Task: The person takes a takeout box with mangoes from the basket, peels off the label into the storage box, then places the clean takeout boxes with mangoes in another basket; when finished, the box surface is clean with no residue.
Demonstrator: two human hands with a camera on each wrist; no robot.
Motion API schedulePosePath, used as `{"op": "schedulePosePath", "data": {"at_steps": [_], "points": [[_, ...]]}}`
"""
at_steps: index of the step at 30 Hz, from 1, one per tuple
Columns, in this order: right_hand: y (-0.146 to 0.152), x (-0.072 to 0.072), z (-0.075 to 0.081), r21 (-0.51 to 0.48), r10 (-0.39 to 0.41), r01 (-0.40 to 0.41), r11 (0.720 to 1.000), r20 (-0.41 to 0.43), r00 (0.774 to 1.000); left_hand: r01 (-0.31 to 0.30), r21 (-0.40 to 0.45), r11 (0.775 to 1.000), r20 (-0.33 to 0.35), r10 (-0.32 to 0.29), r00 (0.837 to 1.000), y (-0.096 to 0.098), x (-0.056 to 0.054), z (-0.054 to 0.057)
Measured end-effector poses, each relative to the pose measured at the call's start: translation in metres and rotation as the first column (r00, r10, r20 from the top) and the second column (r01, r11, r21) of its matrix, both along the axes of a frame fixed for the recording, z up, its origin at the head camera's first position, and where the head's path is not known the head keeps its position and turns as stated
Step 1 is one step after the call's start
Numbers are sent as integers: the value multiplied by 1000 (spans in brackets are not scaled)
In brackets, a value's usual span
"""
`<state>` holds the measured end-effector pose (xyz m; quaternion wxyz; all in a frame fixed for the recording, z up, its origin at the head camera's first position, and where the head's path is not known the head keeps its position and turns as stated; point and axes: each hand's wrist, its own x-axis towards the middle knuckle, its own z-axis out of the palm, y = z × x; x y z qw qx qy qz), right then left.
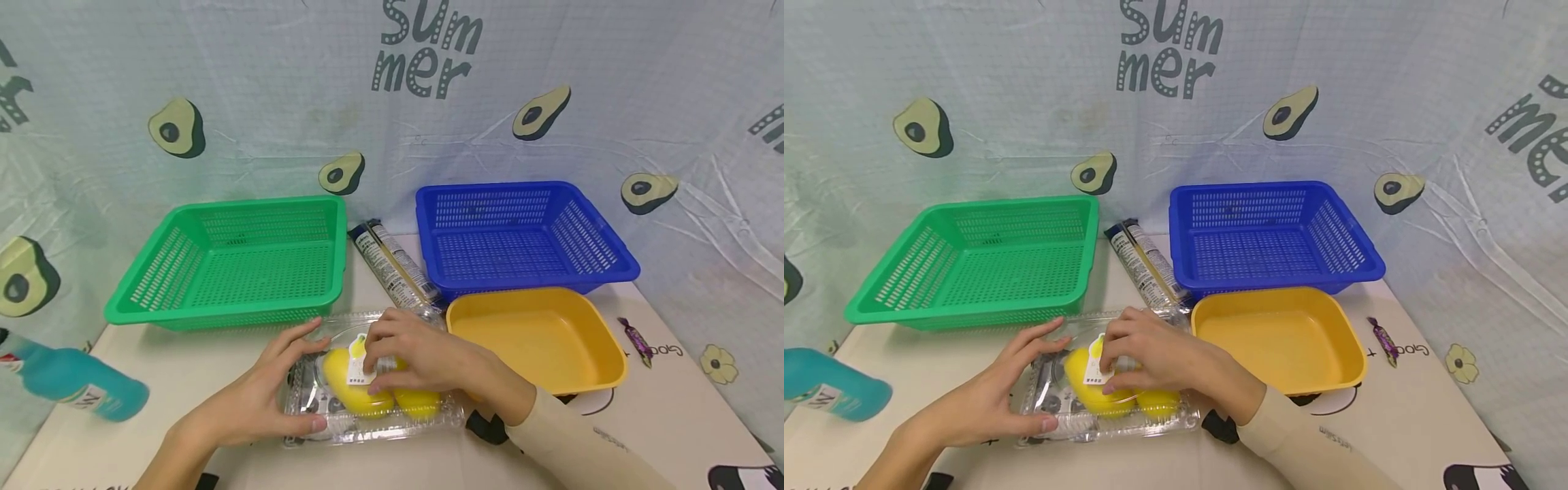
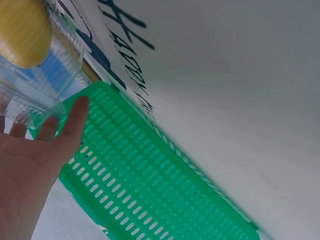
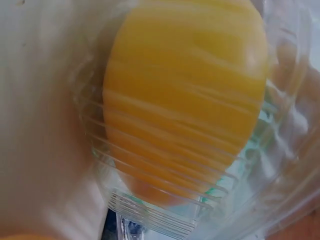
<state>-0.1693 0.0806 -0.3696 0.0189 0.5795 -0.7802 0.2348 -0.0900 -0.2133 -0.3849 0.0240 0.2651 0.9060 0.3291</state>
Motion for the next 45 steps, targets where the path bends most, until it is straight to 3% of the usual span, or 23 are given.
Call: {"op": "schedulePosePath", "data": {"at_steps": [13,27,38,45], "points": [[-2,1,-4,-21,-7,7,1000,6,1000,-2,-1,1000,9,2,1000,1,-1,-2],[-5,5,-2,26,-31,31,999,-28,999,11,21,1000,20,-11,1000,-1,-1,-3],[-4,3,-6,-31,-54,55,998,40,998,17,36,999,15,-18,1000,-1,-1,-4],[-5,4,-5,27,-53,54,998,-49,997,9,21,1000,8,-10,1000,0,-1,-3]]}}
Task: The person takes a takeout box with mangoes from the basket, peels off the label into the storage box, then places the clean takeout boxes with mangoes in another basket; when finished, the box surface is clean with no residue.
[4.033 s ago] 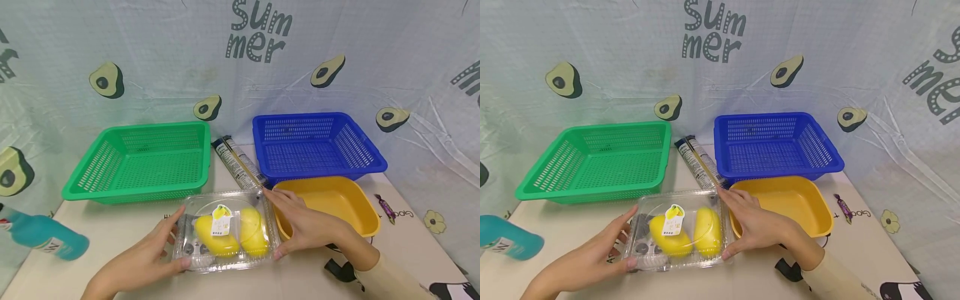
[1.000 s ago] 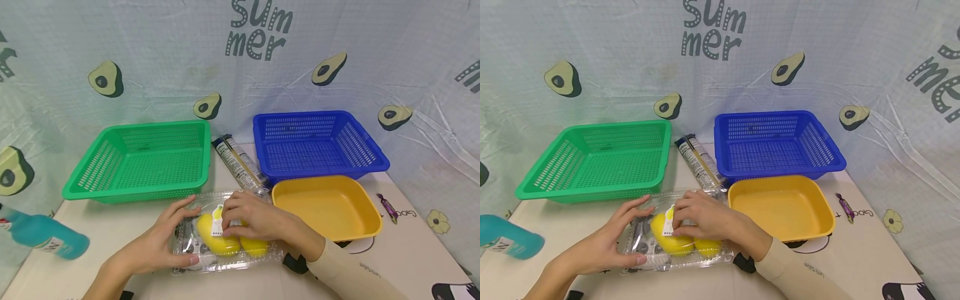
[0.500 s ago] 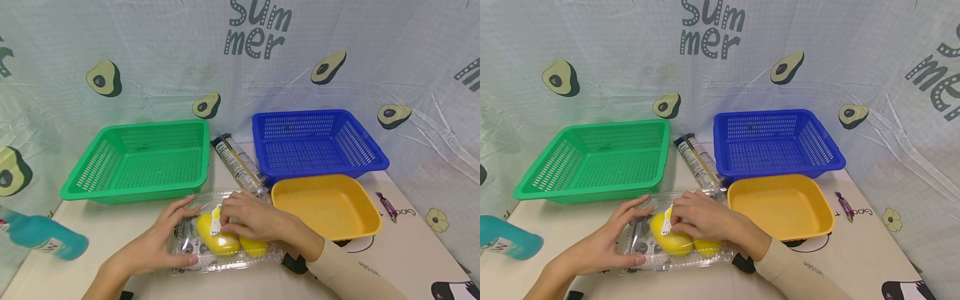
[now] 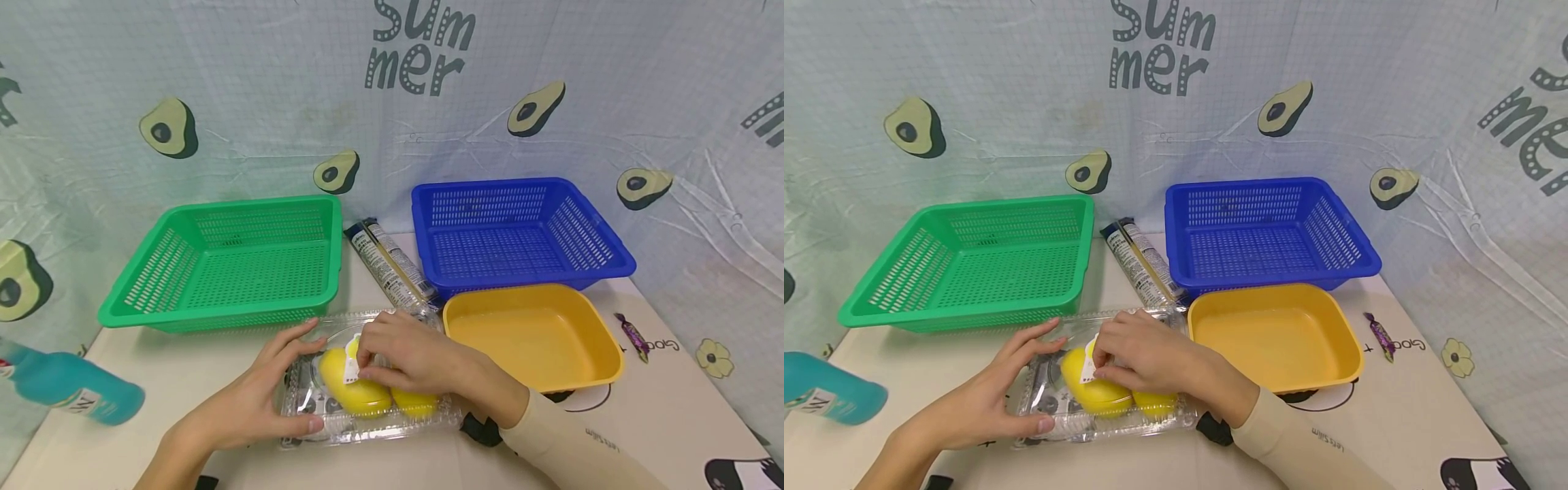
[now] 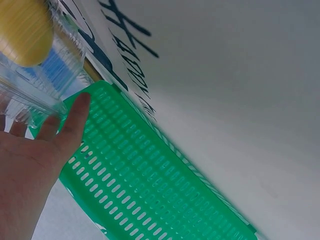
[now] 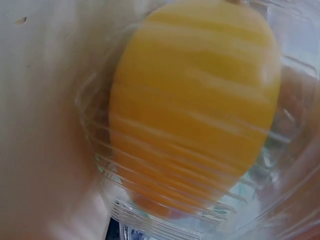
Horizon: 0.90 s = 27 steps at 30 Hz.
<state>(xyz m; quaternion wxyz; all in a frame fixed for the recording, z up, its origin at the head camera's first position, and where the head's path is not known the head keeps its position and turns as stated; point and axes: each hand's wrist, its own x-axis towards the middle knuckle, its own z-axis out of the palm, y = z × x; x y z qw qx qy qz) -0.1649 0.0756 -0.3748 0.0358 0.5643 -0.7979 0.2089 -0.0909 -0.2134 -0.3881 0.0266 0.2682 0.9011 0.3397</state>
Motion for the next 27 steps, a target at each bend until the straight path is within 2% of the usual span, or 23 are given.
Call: {"op": "schedulePosePath", "data": {"at_steps": [4,9,20,27], "points": [[1,1,-1,13,15,-14,1000,-44,999,-3,-4,1000,6,3,1000,1,0,0],[2,1,-1,1,23,-23,1000,-52,998,0,-10,1000,7,0,1000,0,0,0],[4,-4,-2,-159,58,-54,986,22,998,0,12,1000,32,-1,999,0,0,1],[7,-5,-2,-214,75,-59,975,71,995,8,-2,1000,35,-8,999,1,-1,4]]}}
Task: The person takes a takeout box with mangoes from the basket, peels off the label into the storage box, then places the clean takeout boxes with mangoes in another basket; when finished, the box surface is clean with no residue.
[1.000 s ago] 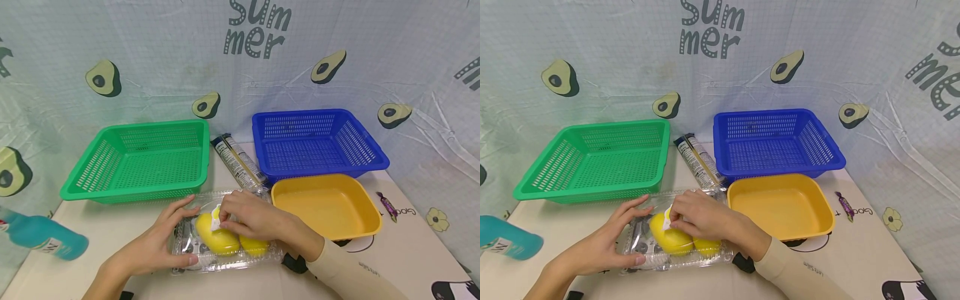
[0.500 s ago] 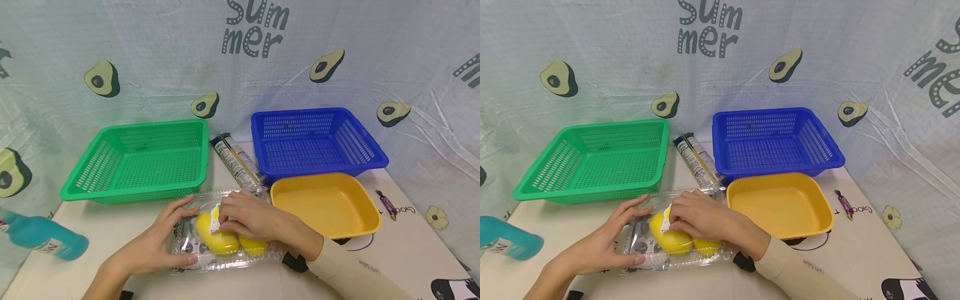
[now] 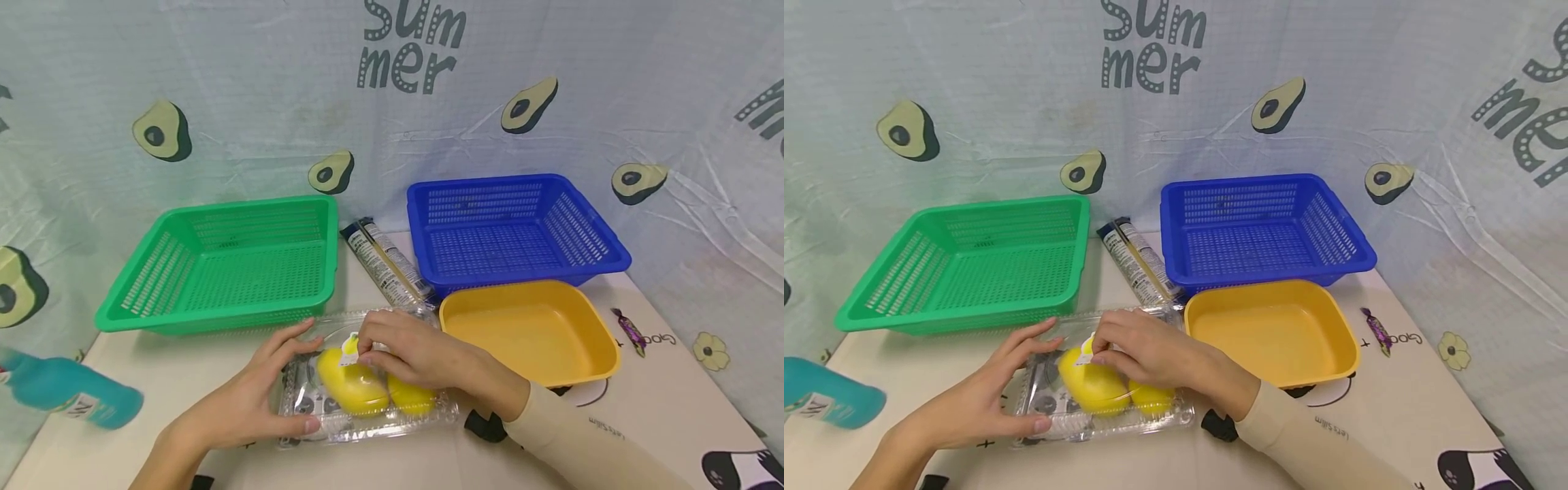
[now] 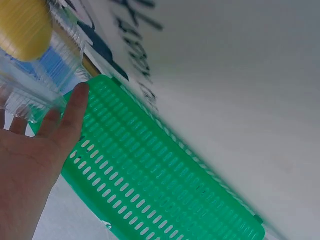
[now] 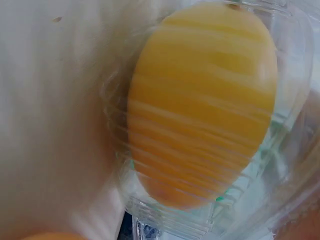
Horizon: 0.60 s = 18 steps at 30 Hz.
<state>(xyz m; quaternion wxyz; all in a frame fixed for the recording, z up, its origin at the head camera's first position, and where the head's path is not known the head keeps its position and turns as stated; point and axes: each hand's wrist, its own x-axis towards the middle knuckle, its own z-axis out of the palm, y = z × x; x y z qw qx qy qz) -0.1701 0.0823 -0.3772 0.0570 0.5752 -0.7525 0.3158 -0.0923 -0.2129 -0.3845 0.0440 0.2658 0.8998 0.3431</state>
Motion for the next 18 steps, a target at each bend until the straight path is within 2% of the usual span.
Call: {"op": "schedulePosePath", "data": {"at_steps": [9,13,18], "points": [[4,-1,1,-120,33,-21,993,100,994,6,0,1000,-3,-6,1000,-1,0,-2],[10,0,5,-179,26,3,984,158,987,11,-6,1000,-10,-11,1000,-1,-2,0],[23,5,10,-190,-3,43,981,204,979,1,-17,1000,-12,-2,1000,-2,-1,2]]}}
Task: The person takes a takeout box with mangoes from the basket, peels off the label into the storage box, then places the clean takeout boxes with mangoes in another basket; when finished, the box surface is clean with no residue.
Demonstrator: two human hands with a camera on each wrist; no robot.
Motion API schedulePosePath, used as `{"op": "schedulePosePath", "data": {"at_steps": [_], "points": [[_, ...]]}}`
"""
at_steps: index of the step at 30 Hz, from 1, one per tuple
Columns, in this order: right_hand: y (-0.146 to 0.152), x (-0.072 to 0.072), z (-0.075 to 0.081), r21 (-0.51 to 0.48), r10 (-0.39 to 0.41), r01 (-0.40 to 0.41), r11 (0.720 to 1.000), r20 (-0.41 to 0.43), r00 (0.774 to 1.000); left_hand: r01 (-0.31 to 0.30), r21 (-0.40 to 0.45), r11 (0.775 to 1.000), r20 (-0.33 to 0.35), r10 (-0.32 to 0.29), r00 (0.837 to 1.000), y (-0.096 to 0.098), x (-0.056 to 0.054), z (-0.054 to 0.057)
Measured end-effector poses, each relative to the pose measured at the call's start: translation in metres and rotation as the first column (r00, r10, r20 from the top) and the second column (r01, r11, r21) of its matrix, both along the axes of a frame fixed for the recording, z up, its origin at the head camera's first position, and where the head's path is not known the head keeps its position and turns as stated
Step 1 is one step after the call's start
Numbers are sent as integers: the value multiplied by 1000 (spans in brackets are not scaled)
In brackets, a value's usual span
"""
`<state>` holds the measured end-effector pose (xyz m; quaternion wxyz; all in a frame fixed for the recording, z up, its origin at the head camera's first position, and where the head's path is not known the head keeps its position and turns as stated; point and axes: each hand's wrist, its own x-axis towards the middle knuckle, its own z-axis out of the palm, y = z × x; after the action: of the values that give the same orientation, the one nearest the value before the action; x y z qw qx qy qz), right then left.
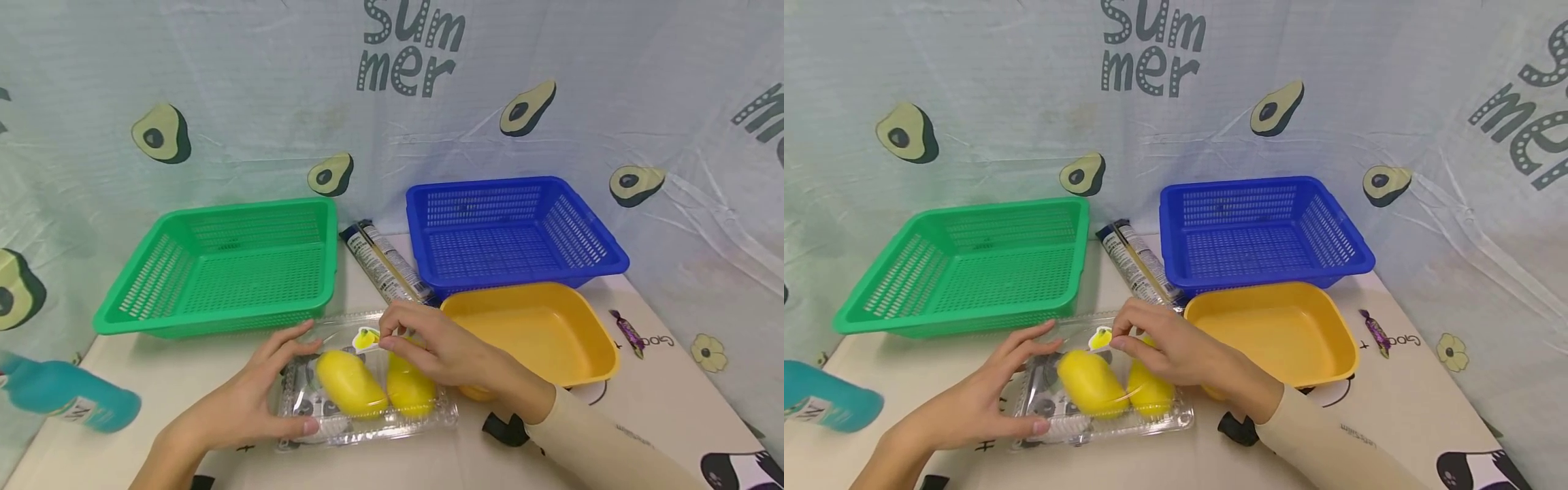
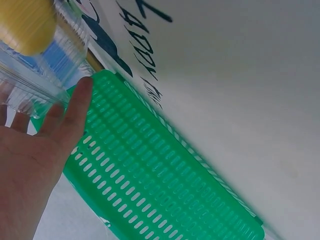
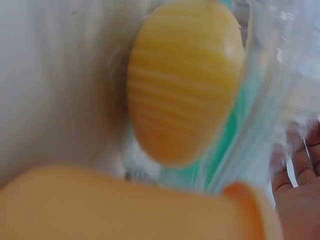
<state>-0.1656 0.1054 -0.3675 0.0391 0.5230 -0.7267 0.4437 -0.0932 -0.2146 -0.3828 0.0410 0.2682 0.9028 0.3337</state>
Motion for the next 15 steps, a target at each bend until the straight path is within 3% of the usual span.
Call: {"op": "schedulePosePath", "data": {"at_steps": [9,15], "points": [[44,8,11,-20,-86,87,996,35,996,4,10,1000,7,-4,1000,-1,0,-4],[76,7,4,-16,-166,168,986,61,984,9,24,1000,3,-9,1000,0,-1,-4]]}}
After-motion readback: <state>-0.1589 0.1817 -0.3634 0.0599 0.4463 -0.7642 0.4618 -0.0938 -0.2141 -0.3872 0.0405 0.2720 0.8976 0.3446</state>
